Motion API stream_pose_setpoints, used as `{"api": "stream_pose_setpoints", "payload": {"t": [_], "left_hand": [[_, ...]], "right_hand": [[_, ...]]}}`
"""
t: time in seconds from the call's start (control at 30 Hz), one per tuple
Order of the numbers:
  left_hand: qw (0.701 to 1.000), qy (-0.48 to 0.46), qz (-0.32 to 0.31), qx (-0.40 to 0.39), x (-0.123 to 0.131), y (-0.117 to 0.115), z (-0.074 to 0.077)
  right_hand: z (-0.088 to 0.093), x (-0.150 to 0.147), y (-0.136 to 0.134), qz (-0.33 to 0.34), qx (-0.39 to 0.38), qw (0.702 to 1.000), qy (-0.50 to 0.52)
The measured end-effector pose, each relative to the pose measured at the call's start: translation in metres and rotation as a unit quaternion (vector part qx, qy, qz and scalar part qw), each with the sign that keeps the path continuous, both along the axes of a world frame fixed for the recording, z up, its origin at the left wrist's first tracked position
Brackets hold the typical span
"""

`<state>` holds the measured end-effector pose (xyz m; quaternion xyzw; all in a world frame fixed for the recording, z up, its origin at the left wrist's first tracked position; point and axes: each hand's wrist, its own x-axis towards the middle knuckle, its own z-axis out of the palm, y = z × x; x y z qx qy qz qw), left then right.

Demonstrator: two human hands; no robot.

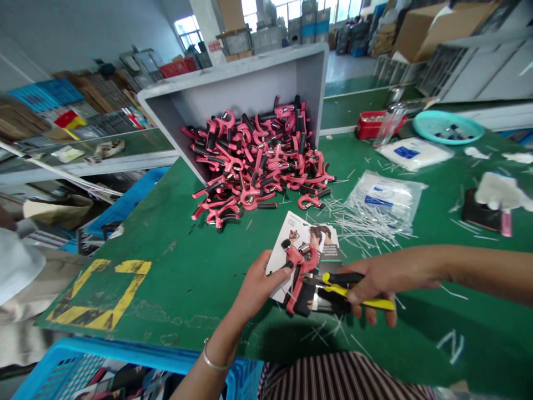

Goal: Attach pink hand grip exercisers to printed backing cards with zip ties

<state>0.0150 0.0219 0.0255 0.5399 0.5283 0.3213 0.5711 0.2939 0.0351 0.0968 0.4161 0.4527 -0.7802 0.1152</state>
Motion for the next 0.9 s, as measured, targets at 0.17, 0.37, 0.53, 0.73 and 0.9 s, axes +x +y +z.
{"api": "stream_pose_setpoints", "payload": {"t": [0.17,0.37,0.53,0.73,0.9], "left_hand": [[0.999,0.017,-0.023,0.02,0.003,-0.002,0.001],[0.993,0.081,-0.047,0.068,0.004,0.001,0.007],[0.99,0.102,-0.054,0.083,0.006,0.004,0.01],[0.997,0.043,-0.032,0.051,0.0,0.001,-0.002],[0.998,-0.046,0.011,-0.034,0.0,-0.001,-0.016]], "right_hand": [[-0.001,-0.006,0.015,0.019,-0.023,0.999,-0.02],[0.015,-0.021,0.03,0.07,-0.048,0.995,-0.052],[0.019,-0.031,0.041,0.132,-0.066,0.987,-0.055],[-0.006,-0.032,0.028,0.073,-0.011,0.993,-0.088],[-0.018,-0.03,0.001,0.134,0.323,0.931,-0.103]]}}
